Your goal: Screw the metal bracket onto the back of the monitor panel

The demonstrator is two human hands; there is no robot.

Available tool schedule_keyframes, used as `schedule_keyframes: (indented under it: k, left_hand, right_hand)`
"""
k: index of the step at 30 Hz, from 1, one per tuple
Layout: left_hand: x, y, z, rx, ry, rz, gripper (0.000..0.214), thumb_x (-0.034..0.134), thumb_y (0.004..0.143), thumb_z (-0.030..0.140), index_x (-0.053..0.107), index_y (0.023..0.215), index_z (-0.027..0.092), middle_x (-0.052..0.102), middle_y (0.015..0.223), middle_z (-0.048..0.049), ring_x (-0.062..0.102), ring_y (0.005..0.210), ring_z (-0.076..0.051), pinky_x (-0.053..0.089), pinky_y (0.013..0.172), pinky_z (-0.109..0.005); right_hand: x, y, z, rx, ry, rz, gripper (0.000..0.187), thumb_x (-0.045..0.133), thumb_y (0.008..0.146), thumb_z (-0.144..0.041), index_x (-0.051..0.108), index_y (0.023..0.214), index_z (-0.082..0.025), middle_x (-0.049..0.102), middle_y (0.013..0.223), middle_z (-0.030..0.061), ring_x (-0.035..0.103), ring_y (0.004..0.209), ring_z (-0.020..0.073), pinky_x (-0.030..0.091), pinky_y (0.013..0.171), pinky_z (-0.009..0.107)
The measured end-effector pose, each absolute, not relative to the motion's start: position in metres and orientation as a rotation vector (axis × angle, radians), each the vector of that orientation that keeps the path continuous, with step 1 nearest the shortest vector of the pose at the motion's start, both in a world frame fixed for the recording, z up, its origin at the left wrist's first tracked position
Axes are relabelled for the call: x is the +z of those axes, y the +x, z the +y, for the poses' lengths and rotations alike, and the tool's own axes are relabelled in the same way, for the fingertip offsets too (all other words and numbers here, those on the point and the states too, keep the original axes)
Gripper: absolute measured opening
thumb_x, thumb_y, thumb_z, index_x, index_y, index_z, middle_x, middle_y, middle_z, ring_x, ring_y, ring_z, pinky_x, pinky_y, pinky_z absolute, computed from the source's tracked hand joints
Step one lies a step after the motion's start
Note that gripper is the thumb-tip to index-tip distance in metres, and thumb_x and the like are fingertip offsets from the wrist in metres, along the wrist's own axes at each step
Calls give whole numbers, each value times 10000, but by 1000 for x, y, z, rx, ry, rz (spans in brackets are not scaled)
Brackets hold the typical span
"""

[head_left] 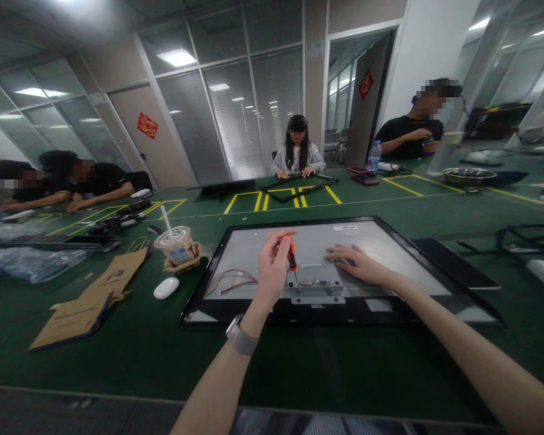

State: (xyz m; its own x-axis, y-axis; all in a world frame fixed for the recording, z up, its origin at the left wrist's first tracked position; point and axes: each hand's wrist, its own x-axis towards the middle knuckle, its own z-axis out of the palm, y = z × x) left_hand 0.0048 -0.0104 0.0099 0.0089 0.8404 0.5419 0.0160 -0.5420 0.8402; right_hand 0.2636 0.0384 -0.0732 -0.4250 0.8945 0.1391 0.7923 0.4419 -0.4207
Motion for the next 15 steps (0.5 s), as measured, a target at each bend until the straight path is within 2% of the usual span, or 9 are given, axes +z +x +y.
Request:
schedule_keyframes:
  k: [15]
  left_hand:
    - [8, 4, -9, 1598, 1632, 891, 240, 484, 908, 337, 658, 974, 186, 553, 788, -30, 500, 680, -116, 423, 611, -224]
  right_hand:
    - [-74, 264, 39, 414, -1438, -2366, 430, 359, 907, -443, 557, 1275, -339, 448, 1445, 11, 301, 1370, 281, 124, 1102, 605]
